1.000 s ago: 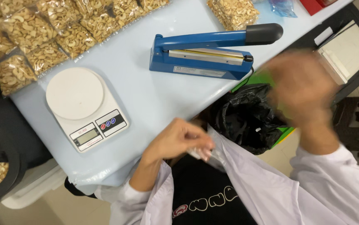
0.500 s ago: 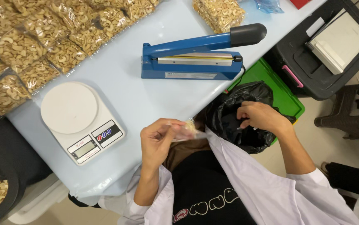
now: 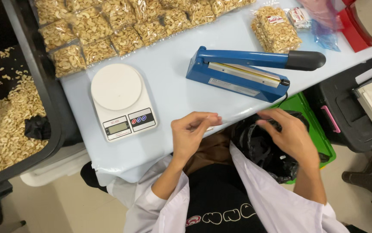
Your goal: The person places a plastic bag of cashews into a blue heat sealer to seal the top. They then inspect the sealed bag, pick up a pair of scissors, and trim the excess plastic from the sealed edge. The person repeats this process with another bag of cashews.
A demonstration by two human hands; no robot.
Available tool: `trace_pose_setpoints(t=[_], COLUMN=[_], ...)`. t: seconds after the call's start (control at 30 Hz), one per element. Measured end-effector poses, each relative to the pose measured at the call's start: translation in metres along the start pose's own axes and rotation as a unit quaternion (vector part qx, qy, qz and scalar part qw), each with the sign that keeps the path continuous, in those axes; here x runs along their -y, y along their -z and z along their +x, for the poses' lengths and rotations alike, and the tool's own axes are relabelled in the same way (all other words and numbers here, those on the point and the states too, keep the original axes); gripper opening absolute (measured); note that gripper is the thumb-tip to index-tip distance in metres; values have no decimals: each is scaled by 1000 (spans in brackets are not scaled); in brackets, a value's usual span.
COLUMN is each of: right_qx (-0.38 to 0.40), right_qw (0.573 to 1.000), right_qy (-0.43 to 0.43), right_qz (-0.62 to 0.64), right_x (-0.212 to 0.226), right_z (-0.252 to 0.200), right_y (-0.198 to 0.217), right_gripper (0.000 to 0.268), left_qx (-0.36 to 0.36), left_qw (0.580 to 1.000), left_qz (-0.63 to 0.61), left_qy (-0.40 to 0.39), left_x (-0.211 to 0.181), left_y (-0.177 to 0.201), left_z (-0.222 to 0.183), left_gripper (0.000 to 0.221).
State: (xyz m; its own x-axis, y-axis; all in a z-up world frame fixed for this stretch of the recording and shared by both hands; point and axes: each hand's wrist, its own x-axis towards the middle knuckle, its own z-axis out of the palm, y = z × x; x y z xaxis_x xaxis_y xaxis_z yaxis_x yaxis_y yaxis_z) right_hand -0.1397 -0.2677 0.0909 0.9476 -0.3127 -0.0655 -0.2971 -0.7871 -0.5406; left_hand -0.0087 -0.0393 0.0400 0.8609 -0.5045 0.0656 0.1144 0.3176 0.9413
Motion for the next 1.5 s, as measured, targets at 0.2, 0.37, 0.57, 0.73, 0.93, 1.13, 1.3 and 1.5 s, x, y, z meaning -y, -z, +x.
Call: trace_pose_setpoints(t=[0.2,0.37,0.57,0.73,0.93,1.13,1.3,1.5], right_qx=[-29,-101,-137,-138,-126,-180,-217,-256], right_qw=[940,904,877,864,938,939,928,913], right_qy=[124,16,26,-18,67,64,52,71], right_qz=[315,416,459,484,315,285,300,309], right_x=[36,21,-5,-17,-23,-13,-12,-12], right_z=[28,36,41,38,21,13,12,10], right_y=[-33,-58,-64,-51,-11,-2,-4,-16], right_gripper=[52,17,8,6,20,12,9,10], left_qx=[54,75,78,57,113,139,143,143], left_qw=[993,996,994,997,992,987,987,987], left_qz=[-96,-31,-62,-11,8,45,62,62], left_qy=[36,43,42,51,55,61,37,50], left_x=[15,15,25,38,44,35,27,23], left_y=[-14,-20,-33,-44,-63,-86,-89,-83], left_z=[26,39,52,60,53,40,36,24], left_gripper=[19,27,27,19,16,12,11,10])
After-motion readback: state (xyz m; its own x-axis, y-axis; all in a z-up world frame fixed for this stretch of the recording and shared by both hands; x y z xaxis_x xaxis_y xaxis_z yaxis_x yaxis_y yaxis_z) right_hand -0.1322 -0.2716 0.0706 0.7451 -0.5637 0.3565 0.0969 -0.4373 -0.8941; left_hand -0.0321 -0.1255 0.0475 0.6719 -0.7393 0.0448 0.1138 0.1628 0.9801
